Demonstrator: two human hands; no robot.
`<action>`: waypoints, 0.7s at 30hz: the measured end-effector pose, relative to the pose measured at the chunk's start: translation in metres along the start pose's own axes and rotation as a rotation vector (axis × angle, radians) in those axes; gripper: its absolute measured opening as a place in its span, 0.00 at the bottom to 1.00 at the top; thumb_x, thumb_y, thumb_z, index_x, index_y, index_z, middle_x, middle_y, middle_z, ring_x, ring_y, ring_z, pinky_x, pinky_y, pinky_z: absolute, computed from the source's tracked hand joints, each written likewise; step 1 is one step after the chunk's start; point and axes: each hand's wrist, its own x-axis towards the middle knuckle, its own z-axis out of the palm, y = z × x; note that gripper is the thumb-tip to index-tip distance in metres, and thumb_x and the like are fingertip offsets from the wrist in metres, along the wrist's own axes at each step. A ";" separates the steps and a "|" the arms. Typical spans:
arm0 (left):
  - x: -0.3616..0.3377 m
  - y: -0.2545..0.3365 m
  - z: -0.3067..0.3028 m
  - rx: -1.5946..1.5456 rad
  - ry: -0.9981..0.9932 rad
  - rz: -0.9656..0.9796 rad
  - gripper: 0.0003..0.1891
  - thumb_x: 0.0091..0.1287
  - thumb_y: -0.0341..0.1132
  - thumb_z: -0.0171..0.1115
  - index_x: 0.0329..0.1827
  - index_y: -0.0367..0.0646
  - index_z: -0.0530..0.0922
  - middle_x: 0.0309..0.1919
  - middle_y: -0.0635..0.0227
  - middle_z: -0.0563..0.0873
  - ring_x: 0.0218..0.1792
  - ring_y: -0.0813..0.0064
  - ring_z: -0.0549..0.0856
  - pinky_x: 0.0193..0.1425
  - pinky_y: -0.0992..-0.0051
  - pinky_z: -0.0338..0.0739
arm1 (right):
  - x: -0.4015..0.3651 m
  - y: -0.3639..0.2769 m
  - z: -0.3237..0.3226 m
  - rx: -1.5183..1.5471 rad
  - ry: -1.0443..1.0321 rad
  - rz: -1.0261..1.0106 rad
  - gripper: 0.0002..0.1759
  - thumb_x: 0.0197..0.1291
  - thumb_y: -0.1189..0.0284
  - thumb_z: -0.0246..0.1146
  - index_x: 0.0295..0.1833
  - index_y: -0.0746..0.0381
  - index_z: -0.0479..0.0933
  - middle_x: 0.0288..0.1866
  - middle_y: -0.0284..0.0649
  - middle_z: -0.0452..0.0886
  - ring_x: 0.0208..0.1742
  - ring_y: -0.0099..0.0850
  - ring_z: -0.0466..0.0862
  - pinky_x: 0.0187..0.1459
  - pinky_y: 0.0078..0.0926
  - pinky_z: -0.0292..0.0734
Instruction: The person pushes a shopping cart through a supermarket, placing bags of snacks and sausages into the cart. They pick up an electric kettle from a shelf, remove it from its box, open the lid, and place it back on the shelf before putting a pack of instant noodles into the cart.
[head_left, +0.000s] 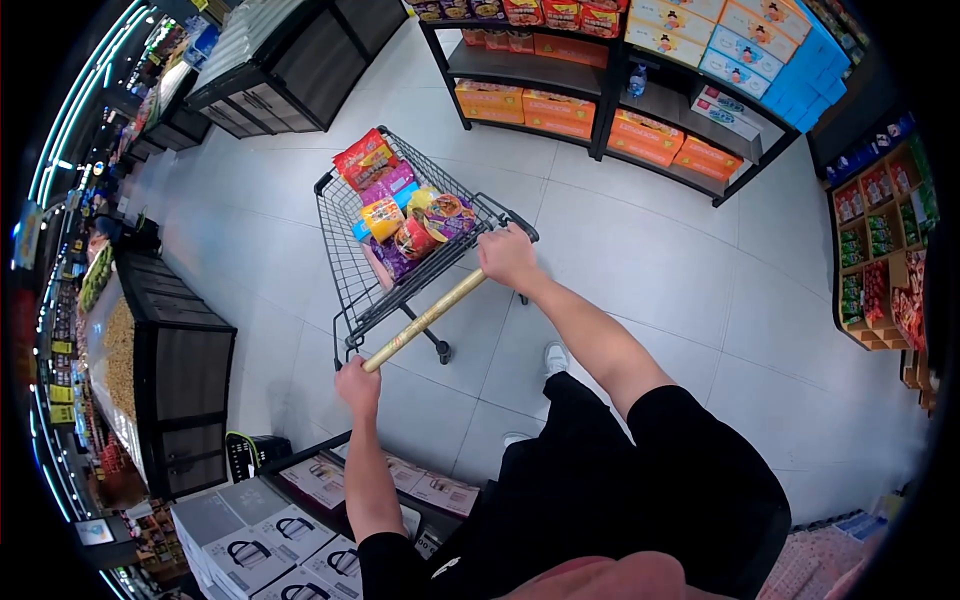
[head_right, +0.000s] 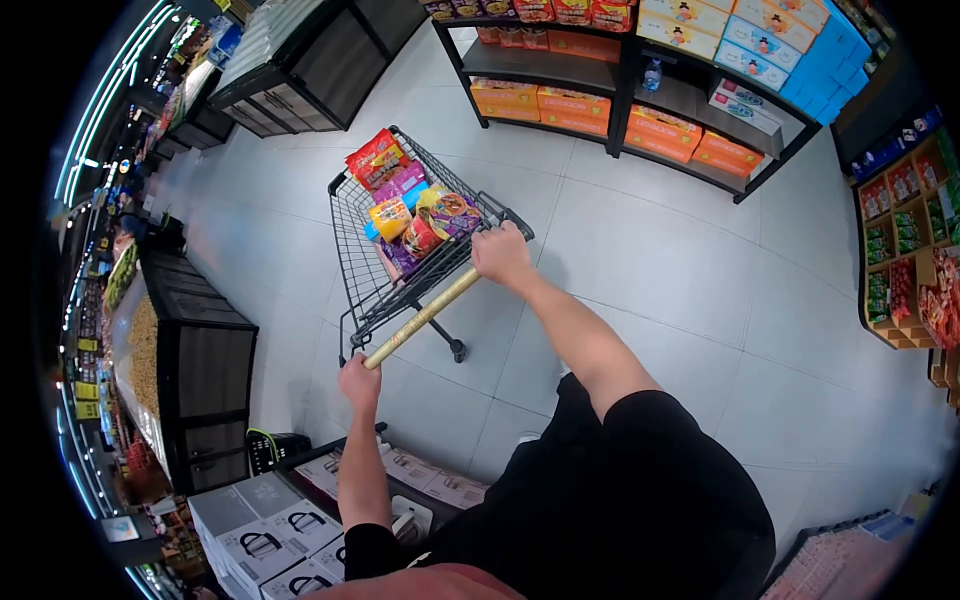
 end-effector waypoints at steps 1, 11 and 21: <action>0.008 0.008 0.001 -0.011 -0.034 -0.014 0.07 0.50 0.38 0.70 0.26 0.47 0.81 0.24 0.61 0.84 0.29 0.54 0.82 0.37 0.58 0.74 | 0.009 0.006 0.003 -0.008 -0.008 0.005 0.09 0.59 0.67 0.57 0.29 0.57 0.77 0.27 0.38 0.83 0.33 0.34 0.82 0.49 0.37 0.69; 0.026 0.070 0.004 -0.033 -0.008 -0.018 0.07 0.51 0.38 0.70 0.23 0.47 0.81 0.22 0.63 0.84 0.26 0.59 0.83 0.34 0.62 0.73 | 0.042 0.059 0.006 -0.016 0.082 -0.053 0.08 0.57 0.67 0.59 0.27 0.56 0.75 0.23 0.37 0.81 0.31 0.34 0.80 0.46 0.36 0.67; 0.092 0.053 0.034 -0.011 0.163 -0.018 0.12 0.49 0.40 0.72 0.18 0.48 0.77 0.16 0.66 0.77 0.21 0.61 0.77 0.29 0.63 0.69 | 0.101 0.061 0.026 0.006 -0.007 -0.073 0.08 0.58 0.68 0.57 0.27 0.56 0.74 0.22 0.36 0.79 0.29 0.35 0.80 0.41 0.39 0.65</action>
